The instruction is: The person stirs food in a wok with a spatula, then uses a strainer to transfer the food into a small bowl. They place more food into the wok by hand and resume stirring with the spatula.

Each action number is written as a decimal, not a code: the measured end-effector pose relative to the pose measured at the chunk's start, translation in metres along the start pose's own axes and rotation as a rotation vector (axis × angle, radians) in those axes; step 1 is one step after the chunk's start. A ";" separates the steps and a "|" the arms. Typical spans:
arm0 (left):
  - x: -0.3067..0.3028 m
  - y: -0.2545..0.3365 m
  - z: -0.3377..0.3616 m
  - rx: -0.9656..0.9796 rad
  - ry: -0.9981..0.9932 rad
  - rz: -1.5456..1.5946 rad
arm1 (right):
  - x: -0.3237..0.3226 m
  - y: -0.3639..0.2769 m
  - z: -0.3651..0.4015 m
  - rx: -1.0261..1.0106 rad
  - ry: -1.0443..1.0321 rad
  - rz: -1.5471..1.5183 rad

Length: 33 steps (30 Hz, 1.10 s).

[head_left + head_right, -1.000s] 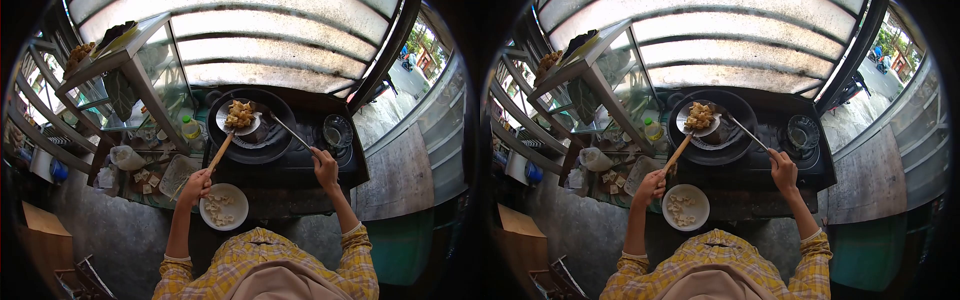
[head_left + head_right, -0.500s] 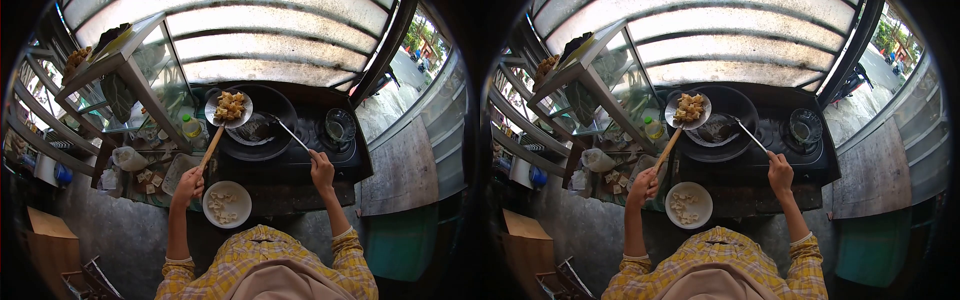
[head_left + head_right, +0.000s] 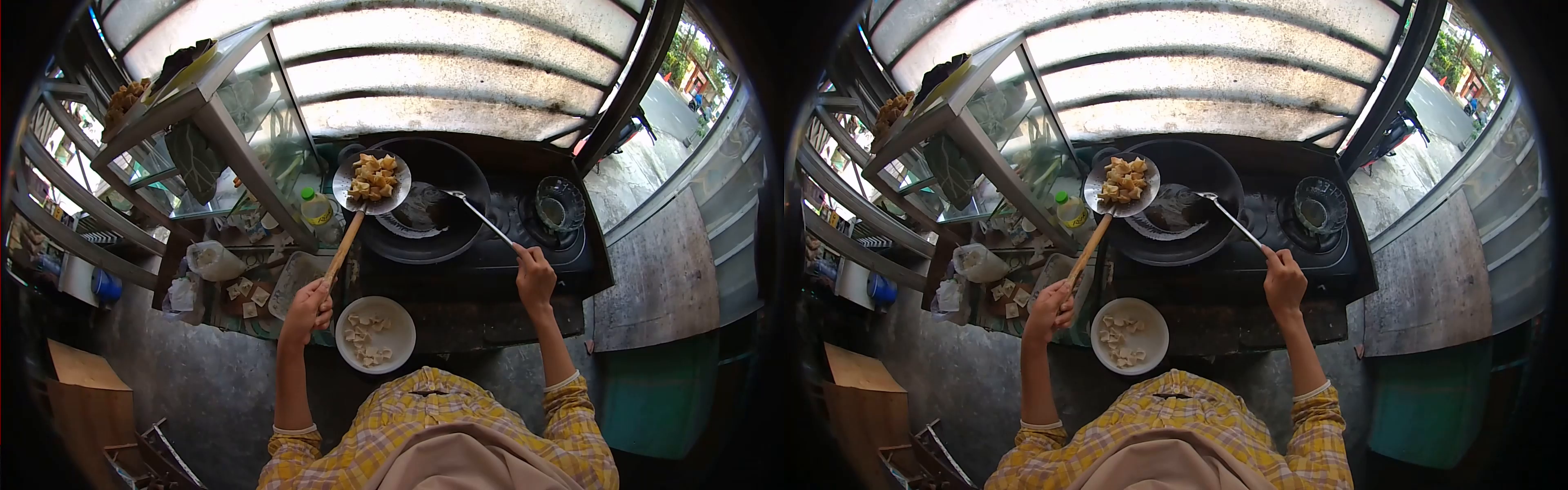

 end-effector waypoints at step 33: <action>0.052 -0.053 -0.029 -0.068 -0.045 0.006 | 0.056 -0.141 0.044 0.484 -0.557 -1.364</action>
Point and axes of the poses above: each hand's wrist, its own z-axis away from the middle knuckle, its own x-axis out of the palm, y = z × x, the point moved 6 cm from there along -z, towards the middle knuckle, and after that the axes turned 4 degrees about z, right-handed, at the moved point
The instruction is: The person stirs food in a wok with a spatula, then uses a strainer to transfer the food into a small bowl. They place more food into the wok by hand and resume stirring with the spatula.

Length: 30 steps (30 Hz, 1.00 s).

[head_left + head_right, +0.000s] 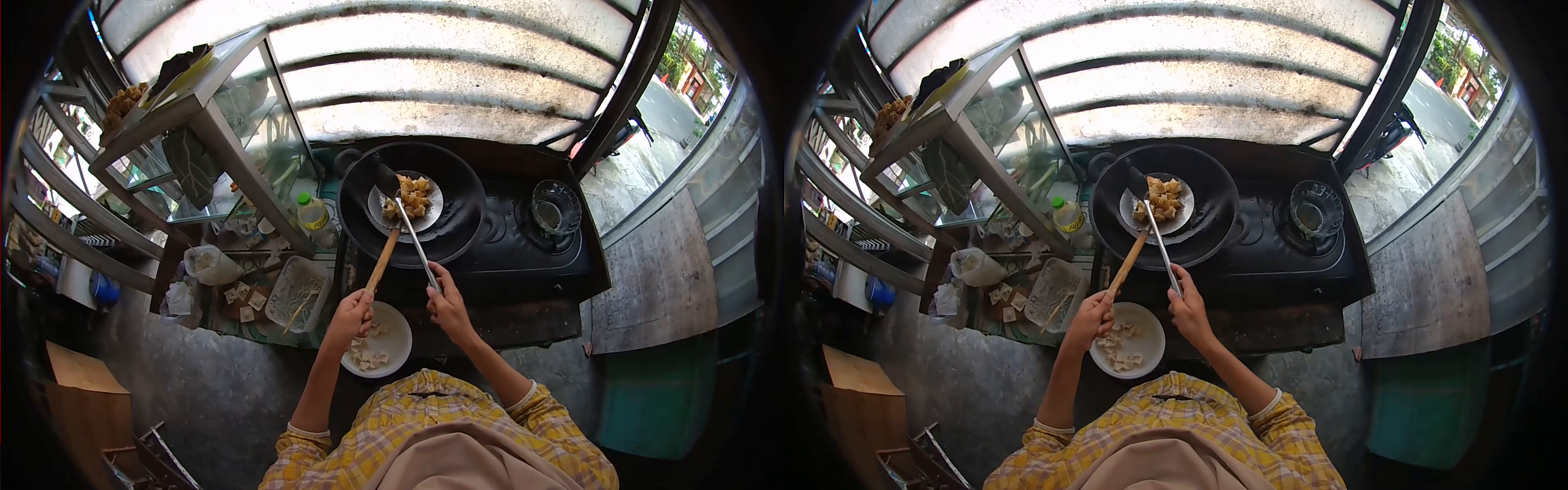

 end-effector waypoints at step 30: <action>0.017 -0.001 0.000 0.130 0.007 0.005 | 0.075 0.005 0.009 -0.135 -0.361 -0.206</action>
Point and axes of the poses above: each hand's wrist, its own z-axis away from the middle knuckle, its own x-axis out of the palm, y = z × x, the point moved 6 cm from there along -z, towards the middle knuckle, and after that the axes turned 4 degrees about z, right-handed, at the moved point
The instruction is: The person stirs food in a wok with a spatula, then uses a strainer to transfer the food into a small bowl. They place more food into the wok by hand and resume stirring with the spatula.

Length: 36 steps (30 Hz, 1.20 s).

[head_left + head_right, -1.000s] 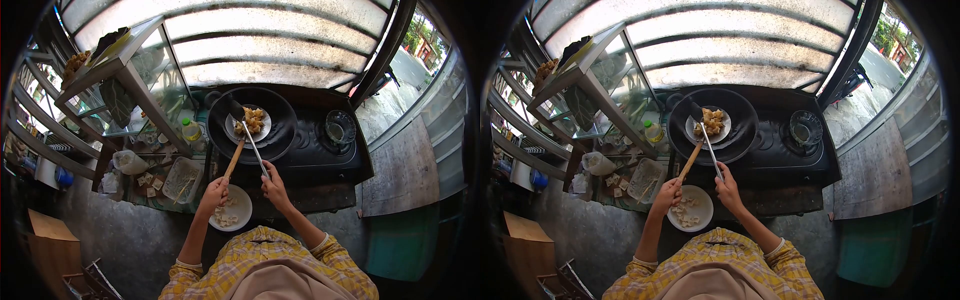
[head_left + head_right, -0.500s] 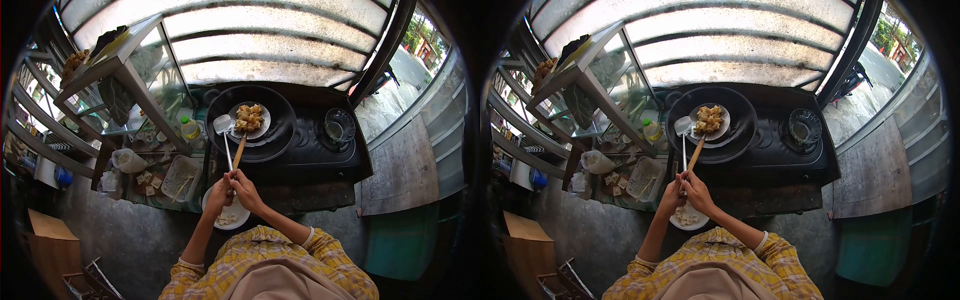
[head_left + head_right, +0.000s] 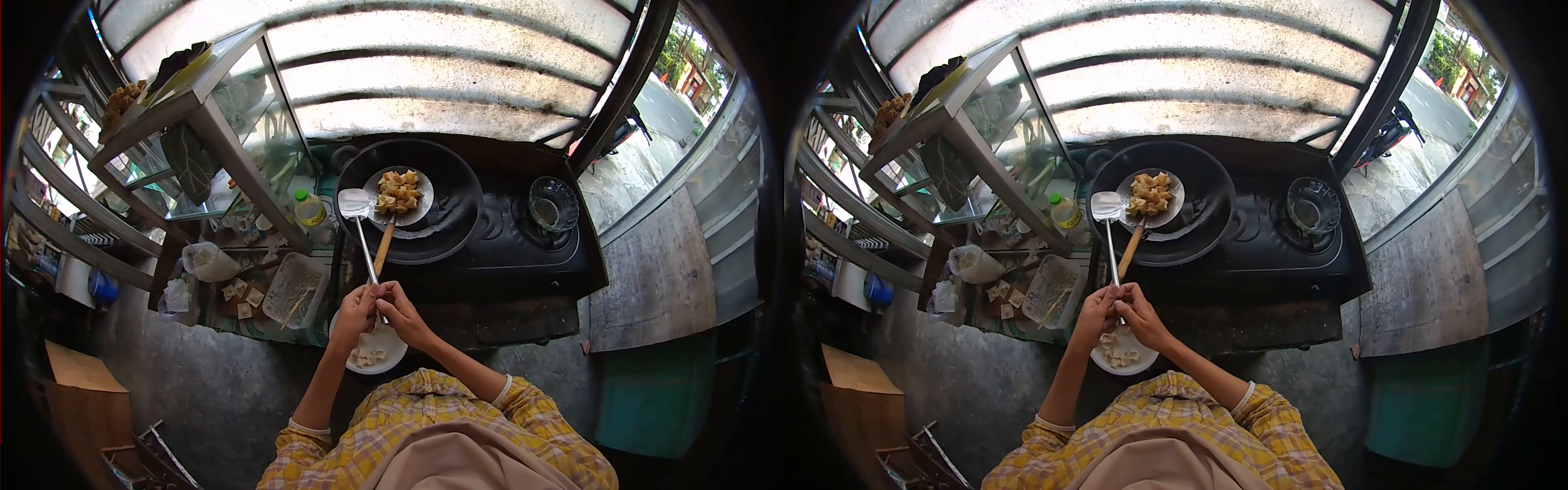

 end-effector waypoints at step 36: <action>-0.031 0.044 -0.004 0.089 0.039 -0.206 | -0.039 0.189 0.014 -0.243 -0.141 1.637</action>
Point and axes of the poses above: each hand's wrist, its own z-axis away from the middle knuckle, its own x-axis out of the palm, y = z × x, the point moved 6 cm from there along -z, towards the middle knuckle, and after that the axes turned 4 degrees about z, right-handed, at the moved point
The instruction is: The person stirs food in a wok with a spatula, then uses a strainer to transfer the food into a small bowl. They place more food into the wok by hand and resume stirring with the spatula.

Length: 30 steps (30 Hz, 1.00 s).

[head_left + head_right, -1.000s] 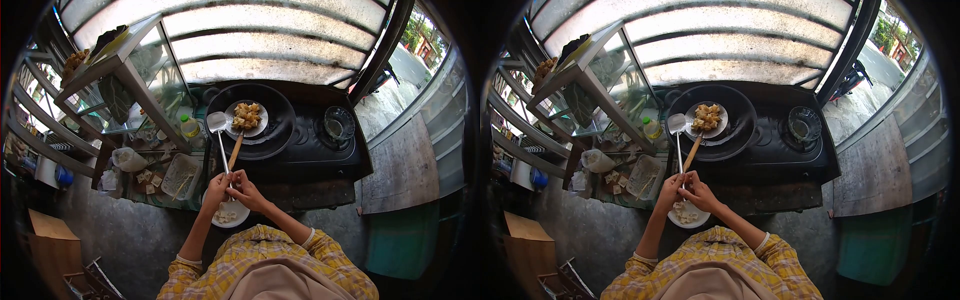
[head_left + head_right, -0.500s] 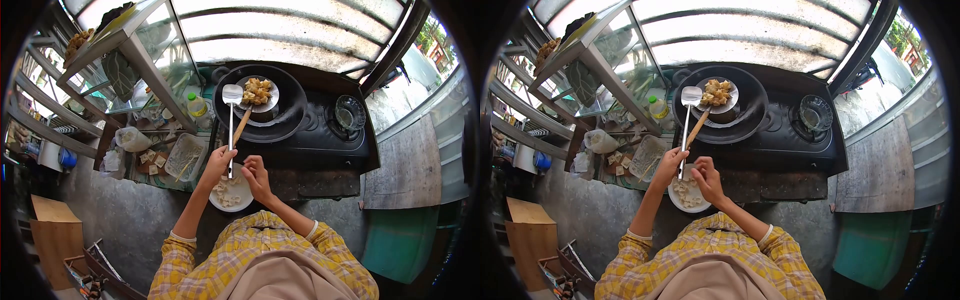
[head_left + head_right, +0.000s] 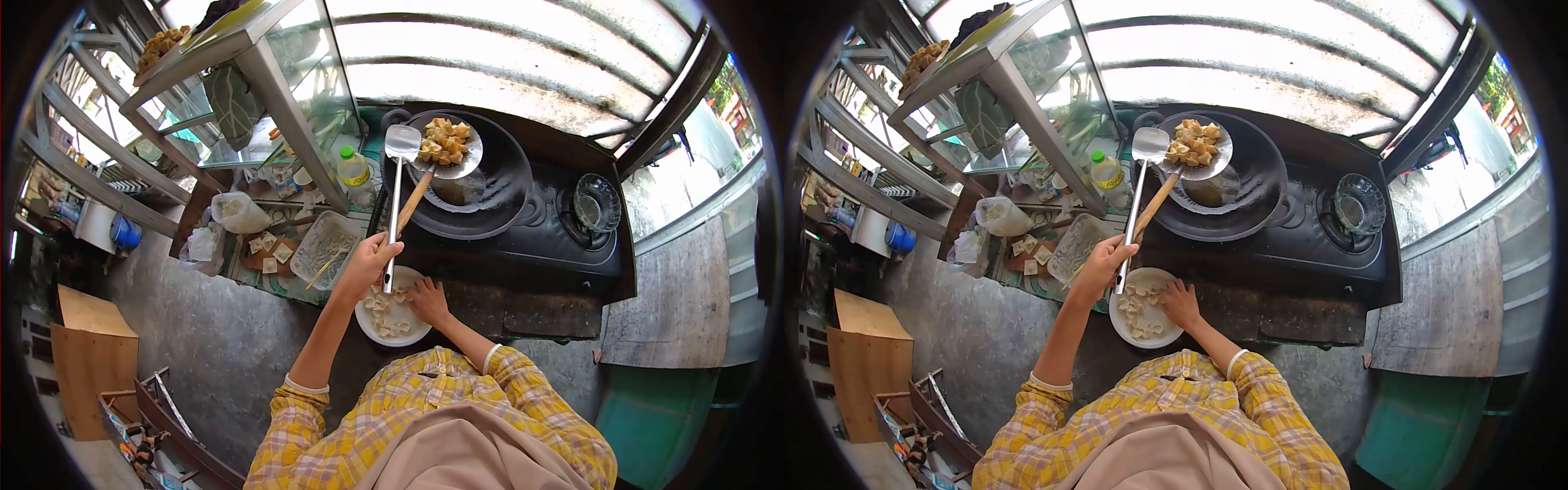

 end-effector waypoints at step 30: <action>-0.001 -0.005 -0.007 -0.084 -0.041 0.035 | -0.140 0.009 0.008 0.163 0.293 -0.290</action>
Point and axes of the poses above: each hand's wrist, its own z-axis away from the middle knuckle, its own x-axis out of the palm, y = z × x, the point moved 6 cm from there along -z, towards the middle knuckle, and after that the axes turned 4 degrees about z, right-handed, at the moved point
